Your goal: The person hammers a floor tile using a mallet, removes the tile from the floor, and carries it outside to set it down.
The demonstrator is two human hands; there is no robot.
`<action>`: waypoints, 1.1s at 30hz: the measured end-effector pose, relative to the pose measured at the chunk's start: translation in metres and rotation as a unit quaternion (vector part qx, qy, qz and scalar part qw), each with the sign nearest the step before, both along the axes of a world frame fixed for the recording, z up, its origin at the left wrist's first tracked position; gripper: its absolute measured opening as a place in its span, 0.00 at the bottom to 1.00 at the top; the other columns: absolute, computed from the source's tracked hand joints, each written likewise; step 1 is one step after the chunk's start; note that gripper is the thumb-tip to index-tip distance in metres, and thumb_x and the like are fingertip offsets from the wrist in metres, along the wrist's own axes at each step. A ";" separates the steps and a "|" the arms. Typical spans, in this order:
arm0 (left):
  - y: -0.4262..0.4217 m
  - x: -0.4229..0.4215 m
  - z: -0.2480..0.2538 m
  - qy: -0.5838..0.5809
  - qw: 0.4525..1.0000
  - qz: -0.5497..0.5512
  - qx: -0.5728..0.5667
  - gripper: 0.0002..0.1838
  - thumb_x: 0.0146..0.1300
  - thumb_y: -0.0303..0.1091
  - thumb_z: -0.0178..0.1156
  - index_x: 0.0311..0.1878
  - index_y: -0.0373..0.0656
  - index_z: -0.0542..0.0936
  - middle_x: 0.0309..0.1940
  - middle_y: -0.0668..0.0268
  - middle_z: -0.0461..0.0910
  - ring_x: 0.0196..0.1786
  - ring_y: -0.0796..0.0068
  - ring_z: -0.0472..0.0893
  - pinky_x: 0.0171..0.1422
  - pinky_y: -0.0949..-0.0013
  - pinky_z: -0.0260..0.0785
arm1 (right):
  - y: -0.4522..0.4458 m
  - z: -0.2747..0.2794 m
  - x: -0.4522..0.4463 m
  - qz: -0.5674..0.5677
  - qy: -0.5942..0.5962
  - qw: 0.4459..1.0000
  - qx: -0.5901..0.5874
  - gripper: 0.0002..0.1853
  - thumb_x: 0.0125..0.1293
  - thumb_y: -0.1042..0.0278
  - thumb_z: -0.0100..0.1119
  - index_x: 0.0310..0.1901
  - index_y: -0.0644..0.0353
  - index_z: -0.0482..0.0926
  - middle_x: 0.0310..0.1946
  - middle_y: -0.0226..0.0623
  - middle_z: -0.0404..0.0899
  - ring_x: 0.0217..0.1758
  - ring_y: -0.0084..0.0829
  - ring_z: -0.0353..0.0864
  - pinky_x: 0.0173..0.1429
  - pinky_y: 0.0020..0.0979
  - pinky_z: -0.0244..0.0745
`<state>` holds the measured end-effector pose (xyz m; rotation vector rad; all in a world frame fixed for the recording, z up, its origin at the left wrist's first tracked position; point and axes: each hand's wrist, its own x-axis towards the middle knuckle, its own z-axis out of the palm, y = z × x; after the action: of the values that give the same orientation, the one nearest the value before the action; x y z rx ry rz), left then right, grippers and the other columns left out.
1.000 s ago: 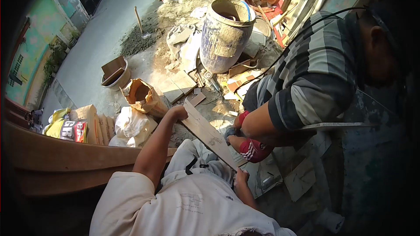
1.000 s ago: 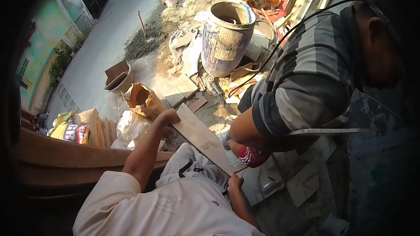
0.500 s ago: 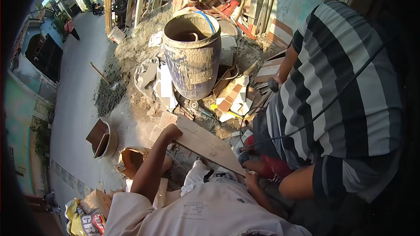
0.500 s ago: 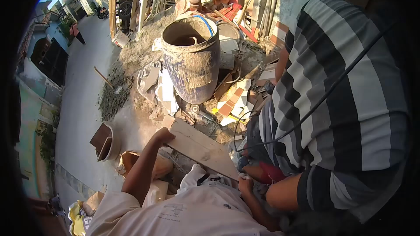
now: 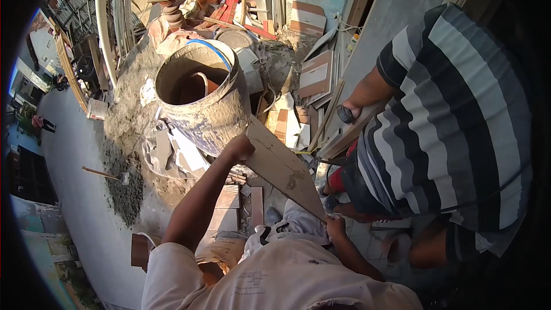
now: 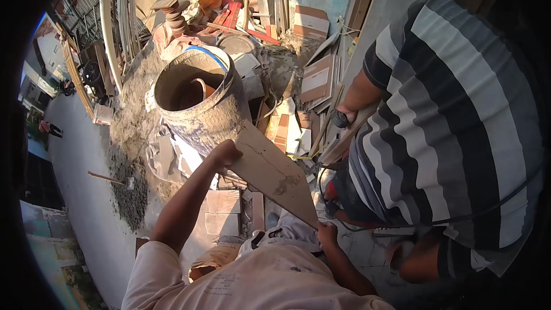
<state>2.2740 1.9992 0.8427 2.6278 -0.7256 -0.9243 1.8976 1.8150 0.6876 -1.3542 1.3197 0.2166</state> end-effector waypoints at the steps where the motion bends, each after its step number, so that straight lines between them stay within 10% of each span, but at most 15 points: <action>1: -0.009 0.026 -0.020 -0.030 0.998 -0.057 -0.004 0.09 0.48 0.28 0.57 0.30 0.39 0.85 0.32 0.51 0.84 0.39 0.52 0.84 0.45 0.58 0.77 | 0.002 -0.003 0.011 -0.036 -0.023 0.999 0.011 0.11 0.66 0.63 0.61 0.33 0.64 0.79 0.18 0.32 0.76 0.15 0.23 0.71 0.19 0.29 0.63; 6: -0.072 0.130 -0.072 -0.127 0.953 -0.266 0.066 0.06 0.46 0.32 0.66 0.28 0.41 0.86 0.32 0.56 0.85 0.37 0.54 0.85 0.44 0.61 0.78 | 0.011 -0.019 0.064 -0.110 -0.050 0.992 0.040 0.14 0.67 0.62 0.60 0.31 0.65 0.78 0.17 0.32 0.75 0.14 0.23 0.70 0.20 0.28 0.63; 9: -0.125 0.170 -0.050 -0.247 0.701 -0.639 0.197 0.11 0.41 0.40 0.74 0.25 0.44 0.86 0.32 0.58 0.86 0.37 0.57 0.85 0.45 0.63 0.78 | 0.011 -0.036 0.099 -0.112 -0.079 0.989 0.054 0.12 0.67 0.65 0.60 0.30 0.65 0.77 0.17 0.33 0.75 0.15 0.23 0.71 0.20 0.28 0.64; 12: -0.168 0.217 -0.075 -0.249 0.658 -0.673 0.229 0.07 0.51 0.37 0.65 0.33 0.48 0.86 0.33 0.62 0.86 0.38 0.58 0.86 0.42 0.59 0.77 | -0.001 -0.055 0.139 -0.073 -0.035 0.996 0.048 0.08 0.66 0.69 0.58 0.34 0.66 0.78 0.19 0.34 0.77 0.17 0.24 0.74 0.21 0.28 0.67; 13: -0.175 0.233 -0.081 -0.260 0.685 -0.656 0.180 0.17 0.37 0.47 0.76 0.24 0.44 0.85 0.31 0.60 0.86 0.37 0.55 0.85 0.45 0.62 0.78 | -0.006 -0.058 0.153 -0.099 -0.051 0.992 0.064 0.10 0.66 0.67 0.59 0.33 0.66 0.78 0.19 0.34 0.77 0.17 0.24 0.75 0.21 0.28 0.67; 18: -0.211 0.329 -0.083 -0.226 0.671 -0.698 0.109 0.19 0.38 0.51 0.75 0.23 0.44 0.84 0.30 0.59 0.85 0.35 0.54 0.83 0.43 0.63 0.78 | -0.035 -0.025 0.217 -0.104 -0.080 0.989 0.061 0.15 0.67 0.62 0.59 0.30 0.67 0.77 0.19 0.35 0.77 0.16 0.24 0.73 0.21 0.27 0.67; 23: -0.264 0.398 -0.046 -0.046 0.898 -0.427 0.096 0.14 0.37 0.40 0.76 0.25 0.44 0.84 0.32 0.59 0.85 0.39 0.56 0.84 0.44 0.64 0.79 | -0.077 -0.008 0.290 -0.115 -0.133 0.984 0.017 0.15 0.68 0.62 0.59 0.27 0.64 0.76 0.18 0.32 0.76 0.17 0.21 0.72 0.20 0.27 0.63; 25: -0.268 0.386 0.050 0.053 0.994 -0.040 0.088 0.09 0.54 0.32 0.66 0.37 0.40 0.83 0.39 0.62 0.84 0.39 0.67 0.84 0.44 0.65 0.79 | -0.093 -0.008 0.322 -0.134 -0.164 0.977 -0.016 0.14 0.68 0.62 0.59 0.30 0.64 0.77 0.19 0.31 0.76 0.18 0.19 0.72 0.21 0.25 0.63; 26: -0.268 0.410 0.054 0.048 0.983 -0.169 0.057 0.16 0.64 0.36 0.61 0.44 0.29 0.79 0.37 0.57 0.80 0.37 0.63 0.83 0.35 0.60 0.79 | -0.101 -0.007 0.340 -0.153 -0.165 0.974 -0.039 0.13 0.68 0.63 0.59 0.31 0.64 0.77 0.20 0.29 0.75 0.18 0.18 0.71 0.22 0.22 0.63; 28: -0.277 0.425 0.081 0.075 0.997 -0.027 -0.014 0.15 0.64 0.36 0.61 0.37 0.28 0.79 0.26 0.59 0.79 0.24 0.68 0.81 0.20 0.63 0.72 | -0.120 0.042 0.380 -0.166 -0.199 0.965 -0.036 0.12 0.67 0.63 0.60 0.31 0.64 0.77 0.20 0.29 0.76 0.20 0.17 0.72 0.23 0.21 0.65; 33: -0.288 0.508 0.073 0.064 0.997 -0.037 -0.001 0.15 0.65 0.37 0.60 0.38 0.30 0.80 0.22 0.64 0.77 0.19 0.73 0.76 0.17 0.66 0.63 | -0.169 0.036 0.451 -0.187 -0.220 0.952 -0.101 0.12 0.68 0.65 0.61 0.34 0.67 0.77 0.21 0.31 0.77 0.20 0.17 0.71 0.23 0.23 0.66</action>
<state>2.7821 1.7107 0.9155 2.5280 -0.7964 -1.1008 2.3485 1.6456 0.7238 -1.2007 1.2047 -0.4678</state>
